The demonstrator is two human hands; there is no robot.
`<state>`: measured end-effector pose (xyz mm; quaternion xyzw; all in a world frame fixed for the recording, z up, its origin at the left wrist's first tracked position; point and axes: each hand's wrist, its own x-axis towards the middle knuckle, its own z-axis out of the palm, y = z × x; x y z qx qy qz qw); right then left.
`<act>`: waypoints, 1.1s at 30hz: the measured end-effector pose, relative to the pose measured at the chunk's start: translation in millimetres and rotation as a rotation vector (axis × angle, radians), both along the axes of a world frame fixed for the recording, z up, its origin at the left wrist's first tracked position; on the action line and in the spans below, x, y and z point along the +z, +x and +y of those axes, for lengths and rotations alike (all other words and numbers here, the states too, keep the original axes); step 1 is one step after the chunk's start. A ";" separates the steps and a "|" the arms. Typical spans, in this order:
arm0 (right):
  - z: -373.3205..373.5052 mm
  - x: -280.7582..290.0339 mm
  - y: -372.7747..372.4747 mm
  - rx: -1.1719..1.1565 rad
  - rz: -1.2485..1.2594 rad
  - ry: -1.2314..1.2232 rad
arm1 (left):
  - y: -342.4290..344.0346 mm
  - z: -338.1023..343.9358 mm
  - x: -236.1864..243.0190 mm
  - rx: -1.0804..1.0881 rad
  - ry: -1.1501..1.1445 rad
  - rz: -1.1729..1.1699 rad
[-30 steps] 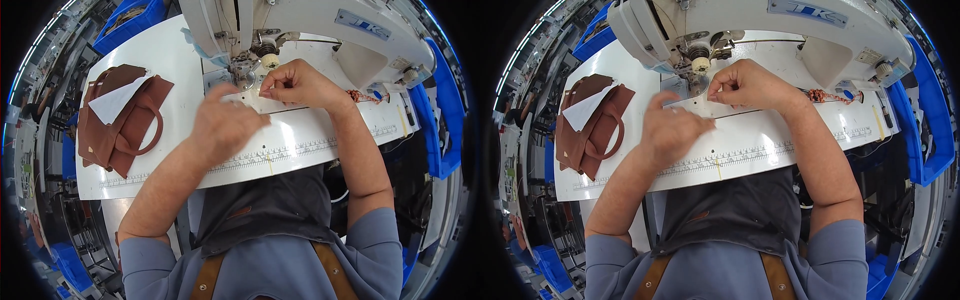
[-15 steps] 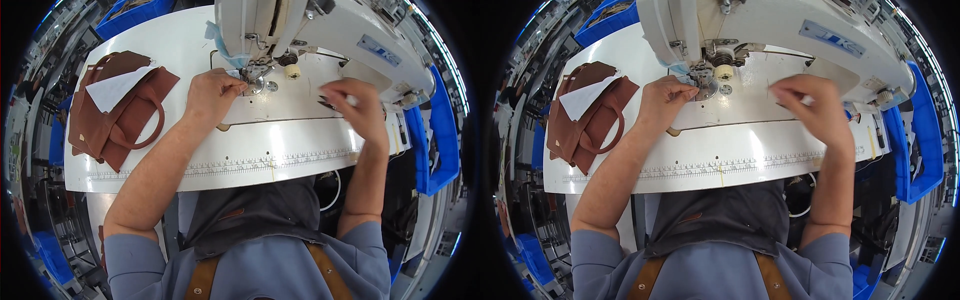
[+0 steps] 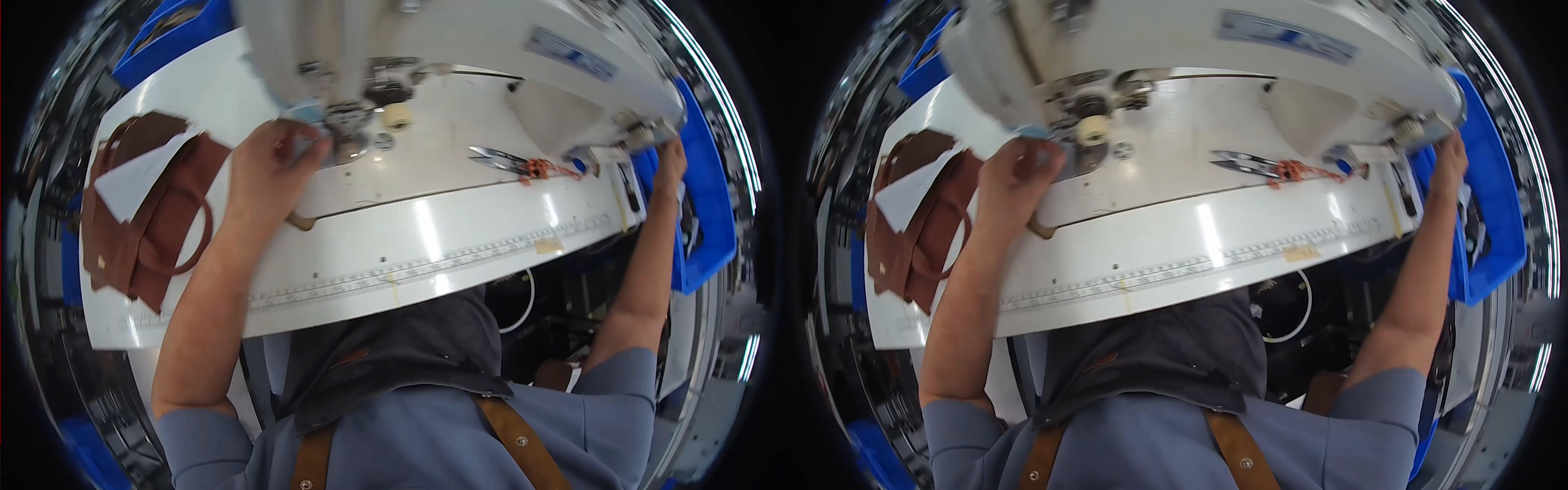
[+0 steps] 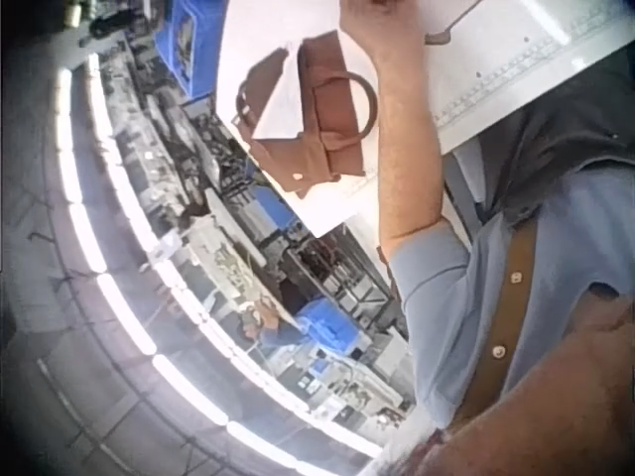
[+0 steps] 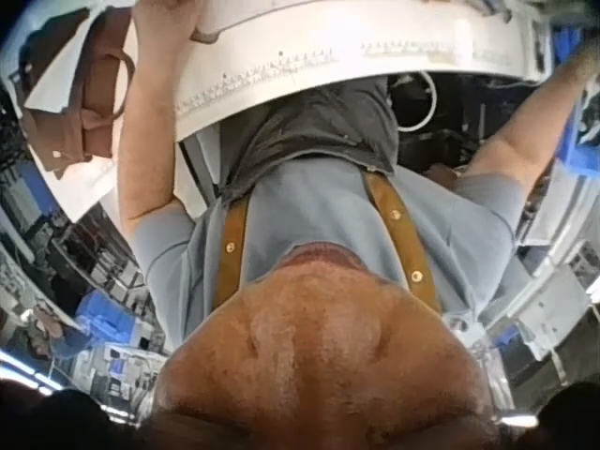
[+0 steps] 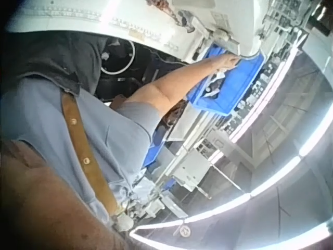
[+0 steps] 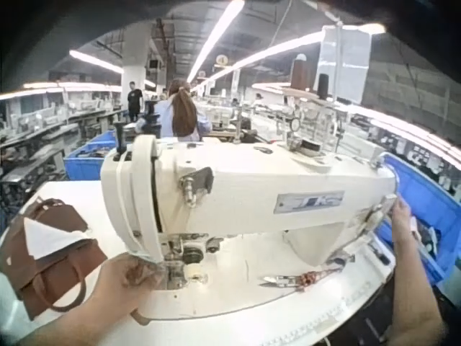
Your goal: Sewing and assembling various parts of leather bags using an industrial sewing machine.
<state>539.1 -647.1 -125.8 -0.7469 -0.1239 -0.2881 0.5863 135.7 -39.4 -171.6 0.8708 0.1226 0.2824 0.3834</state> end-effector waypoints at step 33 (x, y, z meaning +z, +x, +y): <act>163.1 -44.5 -211.9 -0.125 -0.143 -0.753 | -25.0 -39.3 24.0 -0.247 0.038 0.000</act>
